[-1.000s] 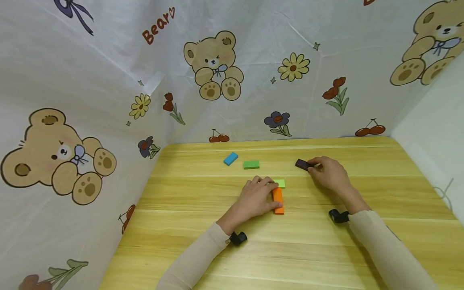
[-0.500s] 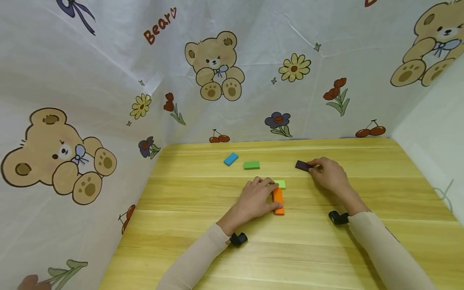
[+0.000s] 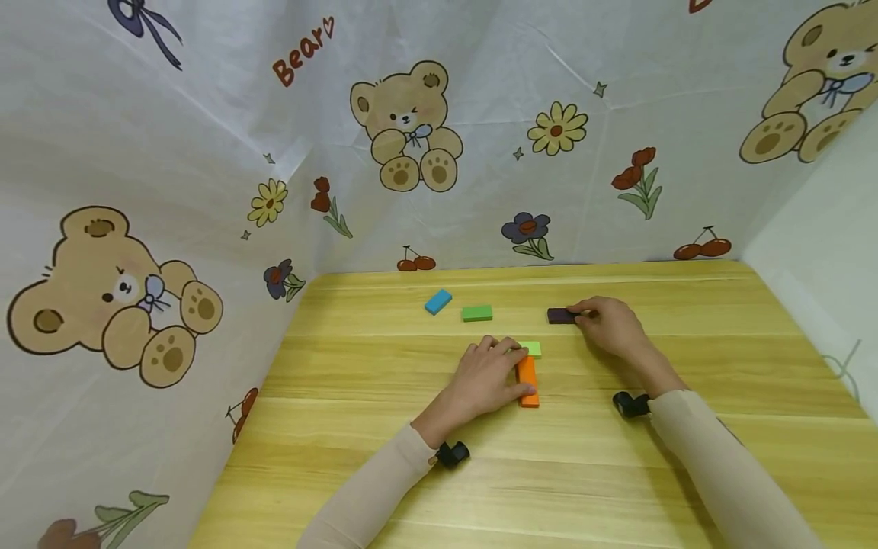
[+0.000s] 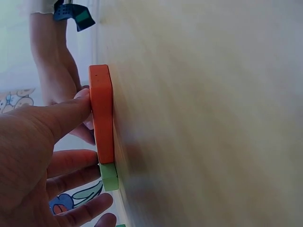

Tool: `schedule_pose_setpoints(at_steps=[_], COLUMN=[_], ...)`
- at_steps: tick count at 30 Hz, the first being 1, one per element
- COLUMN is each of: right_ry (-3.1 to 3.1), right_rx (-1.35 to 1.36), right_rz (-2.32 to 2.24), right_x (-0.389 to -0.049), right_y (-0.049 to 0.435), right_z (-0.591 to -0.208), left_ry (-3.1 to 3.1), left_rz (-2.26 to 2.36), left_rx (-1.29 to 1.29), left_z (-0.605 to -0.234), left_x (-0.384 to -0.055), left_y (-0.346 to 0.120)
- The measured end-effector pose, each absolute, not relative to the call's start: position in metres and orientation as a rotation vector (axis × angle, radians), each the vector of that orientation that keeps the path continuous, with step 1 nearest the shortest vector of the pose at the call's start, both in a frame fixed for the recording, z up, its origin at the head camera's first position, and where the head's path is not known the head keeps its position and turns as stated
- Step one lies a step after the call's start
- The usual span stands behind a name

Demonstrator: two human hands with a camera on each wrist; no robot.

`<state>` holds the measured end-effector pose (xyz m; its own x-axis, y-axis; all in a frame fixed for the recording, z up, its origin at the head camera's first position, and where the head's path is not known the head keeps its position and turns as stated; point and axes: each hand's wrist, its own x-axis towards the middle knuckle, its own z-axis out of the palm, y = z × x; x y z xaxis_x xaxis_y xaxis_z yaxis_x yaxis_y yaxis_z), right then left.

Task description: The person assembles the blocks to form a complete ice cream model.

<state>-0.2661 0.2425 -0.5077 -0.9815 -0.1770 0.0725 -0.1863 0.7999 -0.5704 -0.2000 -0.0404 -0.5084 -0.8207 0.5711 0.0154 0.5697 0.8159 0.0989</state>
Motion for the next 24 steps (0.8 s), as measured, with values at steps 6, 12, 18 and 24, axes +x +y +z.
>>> schedule_pose_setpoints(at_steps=[6,12,18,24], right_ry=[-2.971,-2.951,-2.916,-2.921], right_rx=[0.328,0.354,0.379,0.387], right_rz=[0.953,0.970,0.980,0.940], right_x=[-0.269,-0.271,-0.275,-0.278], right_y=[0.231,0.218,0.204,0.190], right_z=[-0.509,-0.509,-0.510,-0.509], left_ry=[2.973,2.974,2.982,2.981], left_rz=[0.162,0.171,0.155,0.136], left_rx=[0.941,0.942,0.938,0.937], left_z=[-0.509,-0.509,-0.508,-0.508], left_x=[-0.200,-0.200,-0.200,-0.199], left_y=[-0.040,-0.040,-0.040,-0.040])
